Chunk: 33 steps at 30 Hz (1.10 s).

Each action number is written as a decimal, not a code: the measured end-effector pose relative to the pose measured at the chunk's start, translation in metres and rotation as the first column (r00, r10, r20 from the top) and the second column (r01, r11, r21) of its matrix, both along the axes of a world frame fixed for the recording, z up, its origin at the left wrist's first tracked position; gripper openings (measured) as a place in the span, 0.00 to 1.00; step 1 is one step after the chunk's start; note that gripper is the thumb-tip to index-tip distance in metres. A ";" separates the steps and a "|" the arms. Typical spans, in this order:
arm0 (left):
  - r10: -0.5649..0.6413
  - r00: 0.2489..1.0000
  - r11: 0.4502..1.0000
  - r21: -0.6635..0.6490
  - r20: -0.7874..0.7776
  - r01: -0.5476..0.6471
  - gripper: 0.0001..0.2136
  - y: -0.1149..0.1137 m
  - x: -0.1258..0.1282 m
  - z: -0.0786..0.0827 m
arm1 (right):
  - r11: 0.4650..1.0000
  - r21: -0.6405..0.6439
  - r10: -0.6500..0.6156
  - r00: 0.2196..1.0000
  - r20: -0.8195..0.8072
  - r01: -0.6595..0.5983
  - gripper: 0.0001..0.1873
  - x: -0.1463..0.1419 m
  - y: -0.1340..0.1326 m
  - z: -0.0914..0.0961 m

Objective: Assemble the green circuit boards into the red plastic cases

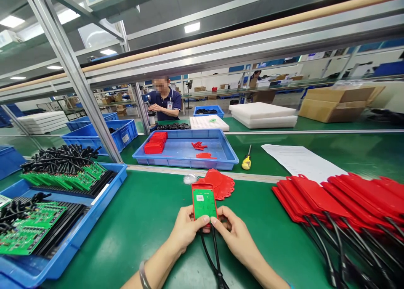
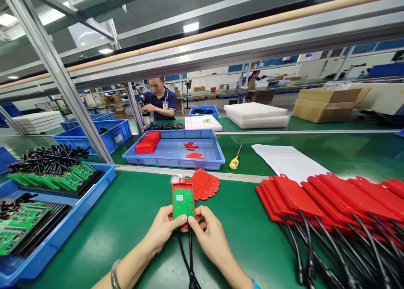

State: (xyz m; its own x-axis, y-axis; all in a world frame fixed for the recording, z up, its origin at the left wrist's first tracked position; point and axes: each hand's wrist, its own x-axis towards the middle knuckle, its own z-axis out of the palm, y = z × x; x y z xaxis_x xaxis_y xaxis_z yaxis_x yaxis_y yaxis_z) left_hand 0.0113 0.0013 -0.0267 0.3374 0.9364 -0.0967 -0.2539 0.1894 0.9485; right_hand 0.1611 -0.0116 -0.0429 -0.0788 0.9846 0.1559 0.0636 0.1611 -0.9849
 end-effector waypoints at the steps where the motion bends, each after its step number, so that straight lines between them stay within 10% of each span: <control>1: -0.014 1.000 1.000 -0.014 -0.003 0.014 0.19 0.000 -0.001 0.001 | 1.000 0.008 0.011 1.000 -0.002 -0.011 0.15 0.002 0.000 0.003; 6: -0.030 0.999 0.998 -0.045 0.011 0.031 0.19 -0.002 -0.001 0.008 | 0.955 -0.105 0.241 0.932 -0.270 -0.278 0.18 0.005 -0.003 0.020; 12: 0.040 0.995 0.997 -0.065 0.088 -0.035 0.16 -0.001 -0.003 0.008 | 0.930 -0.022 0.353 0.909 -0.221 -0.366 0.28 -0.002 -0.007 0.006; 17: 0.031 0.992 0.987 -0.159 0.120 -0.012 0.16 0.000 -0.006 0.007 | 0.949 0.027 0.314 0.945 -0.091 -0.313 0.28 -0.001 -0.008 0.007; 26: -0.079 0.997 0.996 -0.035 -0.006 0.079 0.18 -0.007 0.001 0.011 | 0.950 -0.171 0.191 0.921 -0.340 -0.260 0.19 -0.005 -0.009 0.017; 33: 0.096 0.994 0.993 -0.079 0.045 -0.093 0.19 -0.010 0.014 -0.004 | 0.971 -0.222 -0.028 0.873 -0.488 -0.093 0.17 -0.012 -0.011 0.012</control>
